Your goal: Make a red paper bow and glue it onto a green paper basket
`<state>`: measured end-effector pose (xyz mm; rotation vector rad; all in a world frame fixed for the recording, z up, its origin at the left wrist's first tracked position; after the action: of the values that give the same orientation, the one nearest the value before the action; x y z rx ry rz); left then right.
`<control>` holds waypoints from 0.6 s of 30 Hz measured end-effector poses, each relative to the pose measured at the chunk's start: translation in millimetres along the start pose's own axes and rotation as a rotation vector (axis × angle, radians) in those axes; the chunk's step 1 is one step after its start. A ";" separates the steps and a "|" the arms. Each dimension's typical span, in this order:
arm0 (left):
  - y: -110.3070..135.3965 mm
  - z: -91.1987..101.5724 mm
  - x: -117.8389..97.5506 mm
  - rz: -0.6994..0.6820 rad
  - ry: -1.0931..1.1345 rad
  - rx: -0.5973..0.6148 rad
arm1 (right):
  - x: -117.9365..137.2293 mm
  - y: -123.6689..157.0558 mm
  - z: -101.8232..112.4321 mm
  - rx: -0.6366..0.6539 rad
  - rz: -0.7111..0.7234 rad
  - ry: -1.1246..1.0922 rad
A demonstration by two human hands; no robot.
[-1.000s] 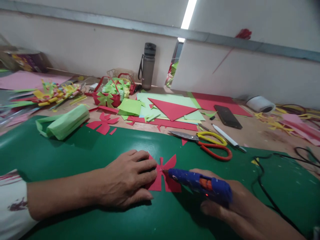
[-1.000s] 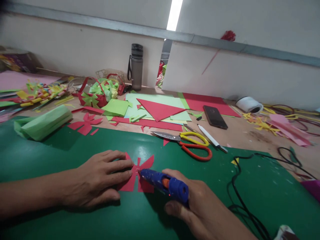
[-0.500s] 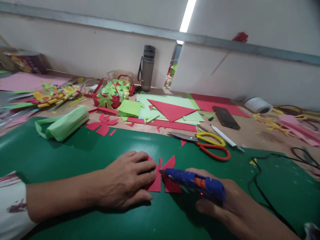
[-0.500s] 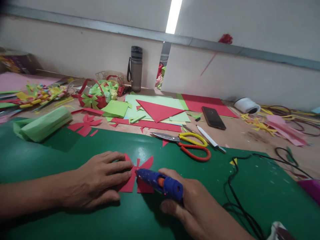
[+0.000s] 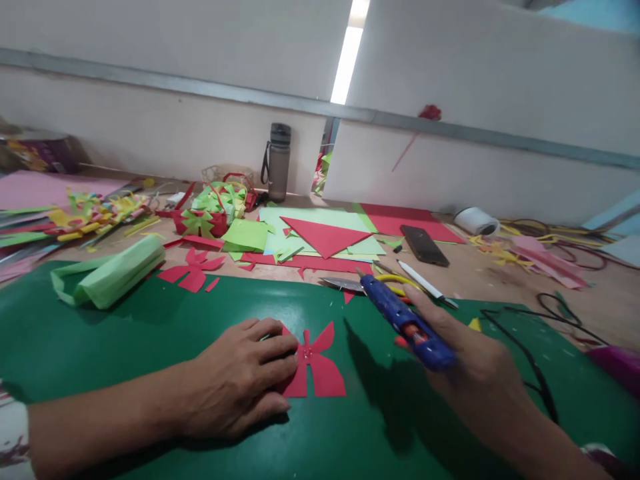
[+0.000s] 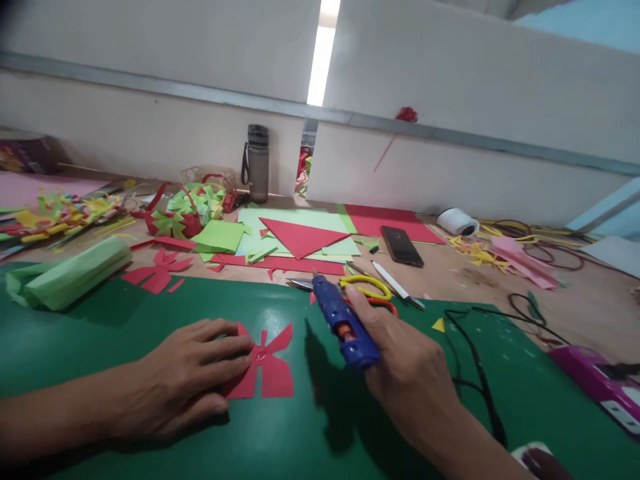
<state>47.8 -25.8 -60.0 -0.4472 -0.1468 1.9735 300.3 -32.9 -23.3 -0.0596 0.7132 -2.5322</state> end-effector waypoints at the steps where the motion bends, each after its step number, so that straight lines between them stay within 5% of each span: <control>1: 0.0 0.1 -0.4 -0.002 -0.003 -0.003 | -2.4 -1.8 -2.3 -0.021 0.022 0.112; 9: 0.6 1.6 -3.4 -0.015 -0.031 -0.044 | -10.0 -4.5 -22.9 0.002 0.086 0.721; 18: 5.9 -6.2 2.5 -0.022 -0.055 -0.039 | -23.0 -6.7 -38.6 0.309 -0.089 0.773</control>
<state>44.2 -26.7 -68.1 -0.4151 -0.2247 1.9646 310.6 1.5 -51.2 1.0555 0.5741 -2.6949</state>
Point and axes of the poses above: each hand's wrist, its own y-axis away from the middle knuckle, its own z-axis out of the back of the hand, x = y × z, the point moved 4 cm from there along -y, towards the middle knuckle, and after that the axes turned 1 degree about y, right-handed, at the moved point
